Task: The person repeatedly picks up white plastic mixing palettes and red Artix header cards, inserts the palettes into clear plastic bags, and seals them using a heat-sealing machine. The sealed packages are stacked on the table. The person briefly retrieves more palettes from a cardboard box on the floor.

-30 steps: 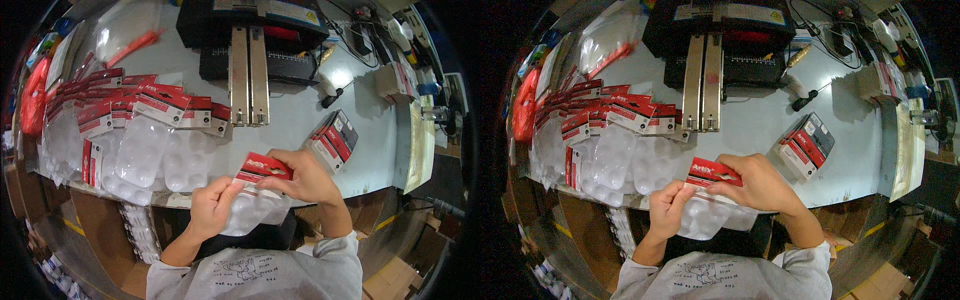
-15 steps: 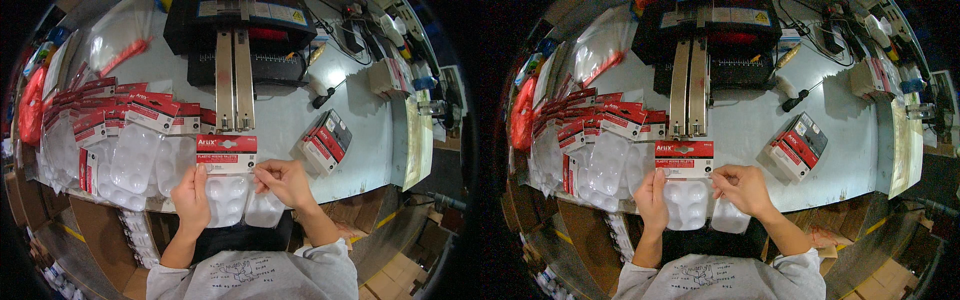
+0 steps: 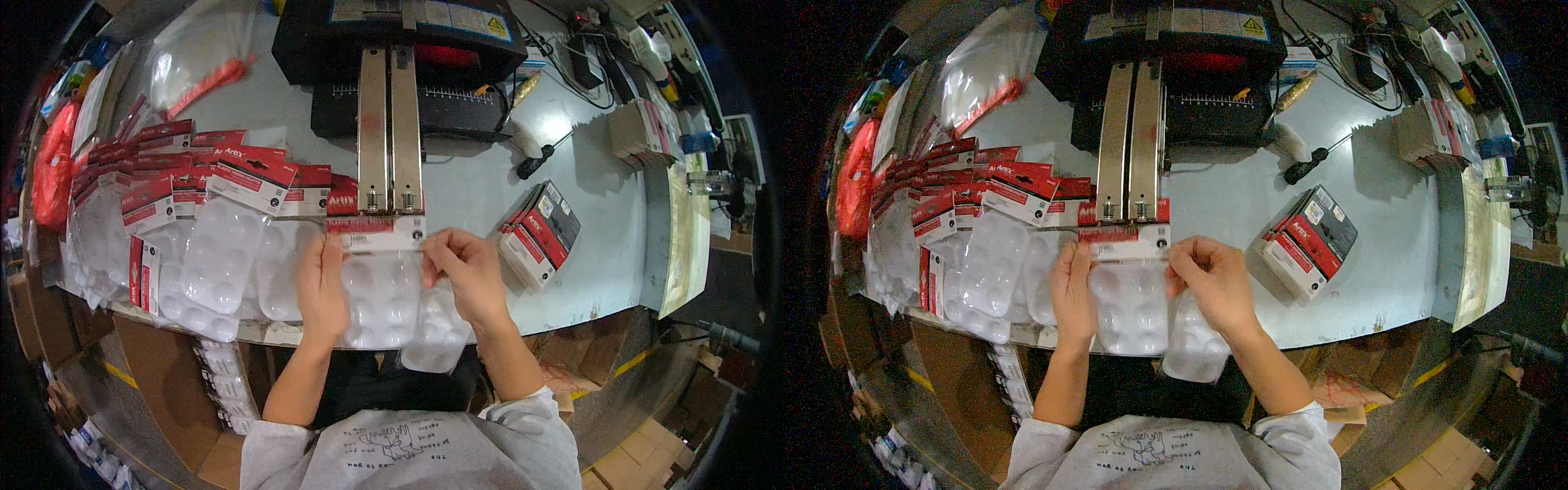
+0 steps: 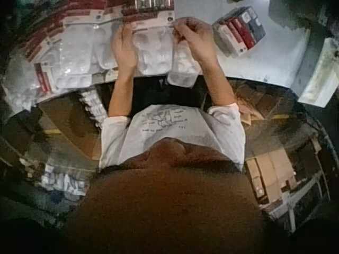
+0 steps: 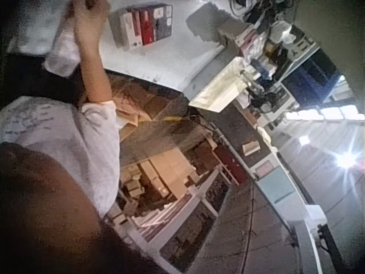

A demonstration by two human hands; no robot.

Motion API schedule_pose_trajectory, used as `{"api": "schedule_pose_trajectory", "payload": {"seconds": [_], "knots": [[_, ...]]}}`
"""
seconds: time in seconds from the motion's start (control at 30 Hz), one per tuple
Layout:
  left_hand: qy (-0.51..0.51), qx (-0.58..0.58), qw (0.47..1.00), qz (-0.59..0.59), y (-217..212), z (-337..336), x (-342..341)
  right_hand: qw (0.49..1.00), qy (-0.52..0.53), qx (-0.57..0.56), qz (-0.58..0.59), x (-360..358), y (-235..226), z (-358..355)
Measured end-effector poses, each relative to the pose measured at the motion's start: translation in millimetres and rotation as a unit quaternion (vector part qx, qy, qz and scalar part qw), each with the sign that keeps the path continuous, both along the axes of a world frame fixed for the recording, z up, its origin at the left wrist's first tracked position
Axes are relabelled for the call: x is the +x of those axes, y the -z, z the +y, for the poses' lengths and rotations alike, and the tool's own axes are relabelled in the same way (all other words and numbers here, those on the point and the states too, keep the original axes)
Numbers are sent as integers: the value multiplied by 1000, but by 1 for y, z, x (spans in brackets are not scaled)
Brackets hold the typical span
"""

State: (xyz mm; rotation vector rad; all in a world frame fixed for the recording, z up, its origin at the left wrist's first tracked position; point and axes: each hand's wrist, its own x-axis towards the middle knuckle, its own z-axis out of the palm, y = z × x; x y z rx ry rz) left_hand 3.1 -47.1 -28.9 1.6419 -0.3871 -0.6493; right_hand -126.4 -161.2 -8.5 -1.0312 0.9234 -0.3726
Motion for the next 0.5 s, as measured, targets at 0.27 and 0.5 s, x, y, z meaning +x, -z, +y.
{"api": "schedule_pose_trajectory", "payload": {"seconds": [0.27, 0.5], "knots": [[6, 36, 998, -50, 12, -17, 19, 998, 41, -28, -43, 15, 20, -7], [122, 244, 939, -208, 8, 20, 32, 948, 2, -301, 104, -19, 1, -28]]}}
